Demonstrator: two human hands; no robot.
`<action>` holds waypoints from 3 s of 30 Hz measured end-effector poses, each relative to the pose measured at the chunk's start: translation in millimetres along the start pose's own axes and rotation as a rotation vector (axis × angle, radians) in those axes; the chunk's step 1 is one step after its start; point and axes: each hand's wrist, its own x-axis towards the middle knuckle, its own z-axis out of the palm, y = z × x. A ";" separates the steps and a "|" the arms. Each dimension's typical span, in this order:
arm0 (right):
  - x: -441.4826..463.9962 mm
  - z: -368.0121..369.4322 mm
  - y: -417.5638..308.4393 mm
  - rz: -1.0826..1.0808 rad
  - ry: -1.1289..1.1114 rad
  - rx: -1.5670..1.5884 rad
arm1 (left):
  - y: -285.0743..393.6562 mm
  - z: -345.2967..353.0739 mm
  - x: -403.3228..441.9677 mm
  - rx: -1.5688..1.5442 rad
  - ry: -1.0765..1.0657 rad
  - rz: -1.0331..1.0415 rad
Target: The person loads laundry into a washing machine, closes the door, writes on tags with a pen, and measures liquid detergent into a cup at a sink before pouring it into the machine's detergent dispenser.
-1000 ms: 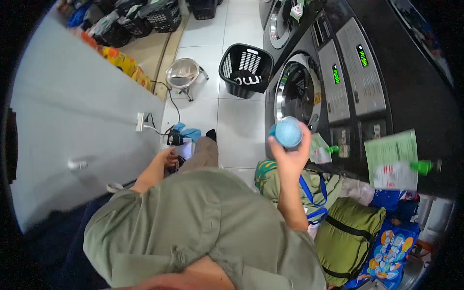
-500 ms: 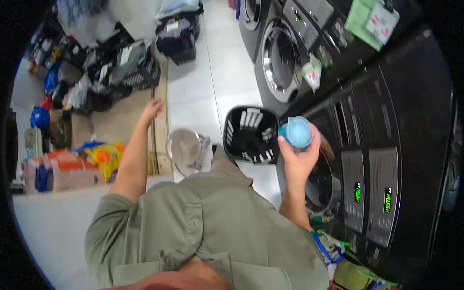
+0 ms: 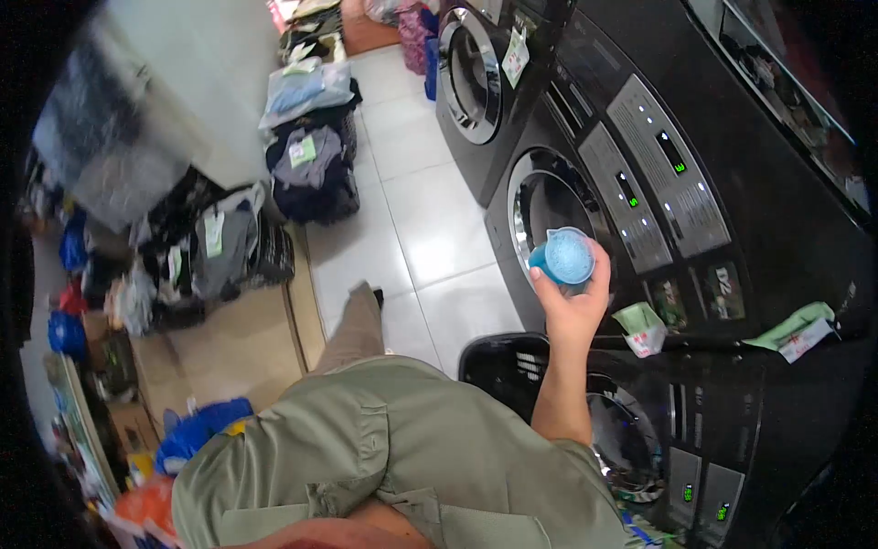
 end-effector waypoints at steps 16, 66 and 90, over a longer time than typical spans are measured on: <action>221.4 216.0 55.1 -0.009 0.219 -0.176 | 885.6 -147.2 36.6 -0.077 -0.164 1.142; 784.8 648.2 208.4 0.262 0.285 -0.804 | 1390.3 -267.1 25.0 0.147 -1.185 0.860; 806.3 664.1 186.2 0.273 0.000 -1.318 | 1389.1 -250.1 -10.0 -0.063 -0.656 1.734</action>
